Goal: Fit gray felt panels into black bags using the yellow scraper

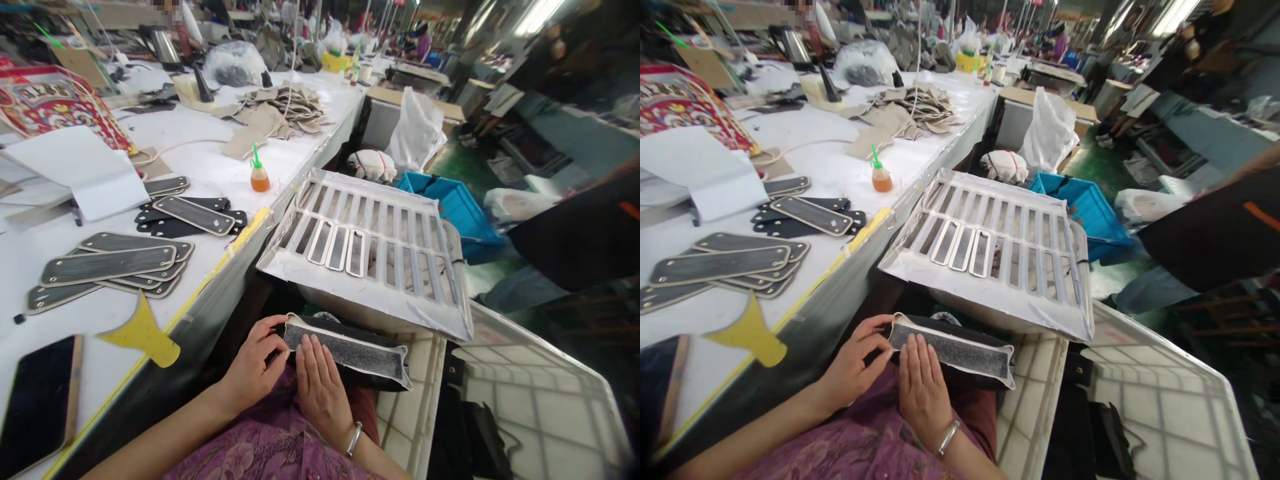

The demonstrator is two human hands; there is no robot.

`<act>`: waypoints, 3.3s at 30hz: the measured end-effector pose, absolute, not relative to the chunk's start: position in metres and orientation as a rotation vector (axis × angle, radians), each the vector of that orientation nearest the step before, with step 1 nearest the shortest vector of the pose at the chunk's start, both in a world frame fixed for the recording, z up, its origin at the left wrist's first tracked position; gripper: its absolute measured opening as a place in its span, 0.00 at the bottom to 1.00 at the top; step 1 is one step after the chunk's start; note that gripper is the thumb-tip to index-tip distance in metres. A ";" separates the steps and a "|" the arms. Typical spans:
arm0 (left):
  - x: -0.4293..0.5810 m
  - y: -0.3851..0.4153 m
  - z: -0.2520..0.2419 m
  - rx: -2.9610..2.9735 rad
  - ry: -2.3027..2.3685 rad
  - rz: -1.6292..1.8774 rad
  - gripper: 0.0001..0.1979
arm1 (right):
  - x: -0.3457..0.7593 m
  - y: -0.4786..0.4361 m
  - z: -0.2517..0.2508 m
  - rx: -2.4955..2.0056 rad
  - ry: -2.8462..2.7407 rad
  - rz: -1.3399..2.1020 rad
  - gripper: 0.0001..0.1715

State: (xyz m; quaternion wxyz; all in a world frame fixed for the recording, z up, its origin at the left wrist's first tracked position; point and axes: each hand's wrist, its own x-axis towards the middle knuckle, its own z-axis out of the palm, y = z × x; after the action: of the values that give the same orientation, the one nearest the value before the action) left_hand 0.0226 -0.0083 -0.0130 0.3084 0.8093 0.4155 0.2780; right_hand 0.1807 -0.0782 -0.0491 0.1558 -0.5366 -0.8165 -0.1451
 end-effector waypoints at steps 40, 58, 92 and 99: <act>0.041 0.013 0.024 2.504 0.913 0.242 0.24 | 0.324 -0.137 -0.015 -1.708 -2.110 -0.182 0.23; 0.039 -0.012 0.001 2.283 1.042 0.418 0.07 | 0.232 -0.069 0.003 -1.586 -2.076 0.562 0.12; 0.046 -0.011 0.011 2.597 0.965 0.326 0.10 | 0.225 -0.062 0.011 -1.632 -2.305 0.443 0.19; 0.033 -0.014 0.002 2.704 0.655 0.462 0.09 | 0.232 -0.064 0.007 -1.596 -2.267 0.551 0.22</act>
State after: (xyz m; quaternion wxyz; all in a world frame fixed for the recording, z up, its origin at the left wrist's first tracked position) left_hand 0.0331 -0.0138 0.0021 0.1600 0.9464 0.2294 0.1616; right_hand 0.2324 -0.0642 0.0070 0.1567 -0.5576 -0.7921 0.1924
